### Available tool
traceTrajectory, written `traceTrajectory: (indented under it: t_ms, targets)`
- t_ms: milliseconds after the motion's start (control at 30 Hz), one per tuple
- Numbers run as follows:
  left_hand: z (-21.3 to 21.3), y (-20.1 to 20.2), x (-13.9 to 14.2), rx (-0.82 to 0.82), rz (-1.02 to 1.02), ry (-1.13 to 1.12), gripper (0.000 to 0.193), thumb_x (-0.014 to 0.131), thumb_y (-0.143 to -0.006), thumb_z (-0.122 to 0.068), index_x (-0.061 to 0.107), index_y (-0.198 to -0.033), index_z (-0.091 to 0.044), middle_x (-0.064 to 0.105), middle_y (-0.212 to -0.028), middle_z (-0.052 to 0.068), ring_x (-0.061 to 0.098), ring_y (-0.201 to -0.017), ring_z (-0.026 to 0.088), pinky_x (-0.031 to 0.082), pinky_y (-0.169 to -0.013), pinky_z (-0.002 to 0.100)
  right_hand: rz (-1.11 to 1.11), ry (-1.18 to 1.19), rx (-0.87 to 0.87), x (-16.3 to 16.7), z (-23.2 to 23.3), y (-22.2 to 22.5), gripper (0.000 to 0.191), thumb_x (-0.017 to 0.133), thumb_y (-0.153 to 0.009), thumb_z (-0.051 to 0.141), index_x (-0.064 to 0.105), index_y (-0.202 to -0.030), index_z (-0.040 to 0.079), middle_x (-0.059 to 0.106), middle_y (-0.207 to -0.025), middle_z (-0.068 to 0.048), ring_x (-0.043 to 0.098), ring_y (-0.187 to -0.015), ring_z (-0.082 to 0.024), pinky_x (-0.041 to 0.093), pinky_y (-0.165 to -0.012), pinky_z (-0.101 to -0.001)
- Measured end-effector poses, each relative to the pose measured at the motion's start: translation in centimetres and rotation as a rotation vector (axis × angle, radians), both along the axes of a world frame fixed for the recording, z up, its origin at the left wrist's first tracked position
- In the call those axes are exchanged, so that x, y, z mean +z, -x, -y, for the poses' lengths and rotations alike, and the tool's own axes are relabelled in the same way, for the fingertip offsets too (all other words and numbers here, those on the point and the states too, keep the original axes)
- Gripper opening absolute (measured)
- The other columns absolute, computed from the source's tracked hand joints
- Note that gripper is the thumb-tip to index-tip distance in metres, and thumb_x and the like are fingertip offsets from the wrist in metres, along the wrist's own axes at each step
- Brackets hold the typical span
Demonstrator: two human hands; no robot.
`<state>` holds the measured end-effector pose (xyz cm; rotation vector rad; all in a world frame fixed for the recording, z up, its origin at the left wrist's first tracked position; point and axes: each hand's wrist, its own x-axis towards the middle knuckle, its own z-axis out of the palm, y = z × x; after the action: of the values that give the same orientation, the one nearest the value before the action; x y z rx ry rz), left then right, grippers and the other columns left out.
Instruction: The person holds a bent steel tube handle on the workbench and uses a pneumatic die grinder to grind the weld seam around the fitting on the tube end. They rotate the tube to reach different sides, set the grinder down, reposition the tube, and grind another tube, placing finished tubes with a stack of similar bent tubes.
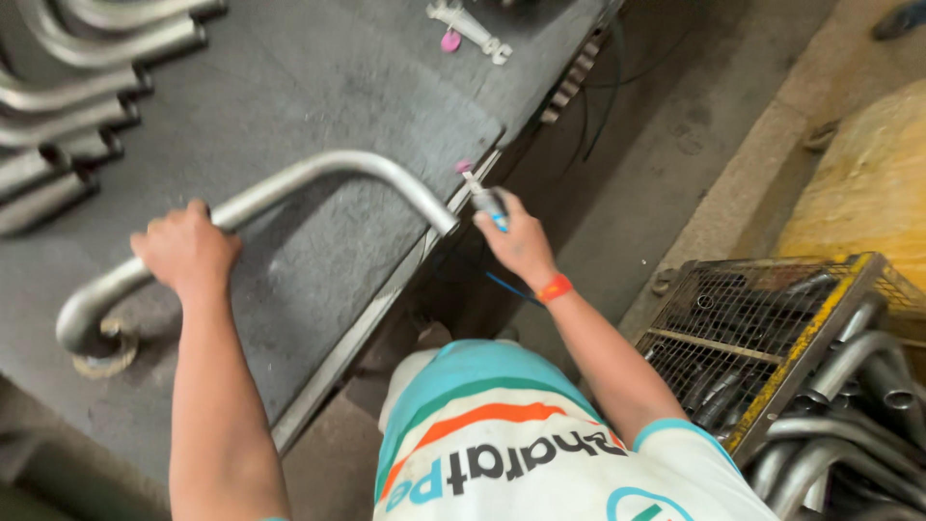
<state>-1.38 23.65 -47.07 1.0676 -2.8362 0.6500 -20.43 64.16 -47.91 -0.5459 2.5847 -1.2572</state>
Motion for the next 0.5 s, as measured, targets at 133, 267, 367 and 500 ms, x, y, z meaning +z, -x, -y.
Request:
traceTrajectory:
  t_ms: [133, 267, 367, 500]
  targets:
    - [0.9, -0.7, 0.2, -0.017, -0.014, 0.03, 0.022, 0.077, -0.072, -0.035, 0.072, -0.088, -0.021, 0.074, -0.083, 0.004, 0.07, -0.085, 0.026, 0.045, -0.083, 0.042, 0.17, -0.099, 0.079, 3.5, 6.3, 3.0, 0.059, 0.064, -0.086, 0.051, 0.065, -0.132, 0.014, 0.076, -0.102, -0.019, 0.072, -0.099, -0.037, 0.056, -0.085, -0.0436]
    - [2.1, -0.9, 0.1, -0.018, -0.031, 0.061, 0.019, 0.076, -0.074, -0.037, 0.072, -0.086, -0.023, 0.073, -0.082, 0.004, 0.07, -0.078, 0.025, 0.045, -0.08, 0.042, -0.181, 0.125, 0.265, 5.8, 12.3, 6.9, 0.075, 0.07, -0.091, 0.044, 0.047, -0.146, 0.0, 0.06, -0.137, -0.025, 0.059, -0.125, -0.04, 0.048, -0.104, -0.0426]
    - [3.0, -1.3, -0.3, -0.003, -0.017, 0.083, 0.02, 0.076, -0.074, -0.038, 0.072, -0.086, -0.024, 0.073, -0.081, 0.003, 0.07, -0.078, 0.025, 0.044, -0.079, 0.042, -0.366, 0.236, 0.235, 5.8, 13.9, 6.7, 0.071, 0.065, -0.098, 0.04, 0.045, -0.154, 0.002, 0.056, -0.149, -0.024, 0.054, -0.138, -0.04, 0.044, -0.116, -0.0445]
    - [4.1, -1.6, -0.9, 0.006, -0.006, 0.091, 0.02, 0.075, -0.074, -0.04, 0.072, -0.086, -0.024, 0.073, -0.082, 0.001, 0.07, -0.078, 0.023, 0.044, -0.078, 0.039, -0.23, -0.096, 0.224, 3.1, 13.2, 1.3, 0.081, 0.07, -0.086, 0.038, 0.038, -0.151, 0.003, 0.055, -0.129, -0.029, 0.056, -0.119, -0.045, 0.048, -0.096, -0.0492]
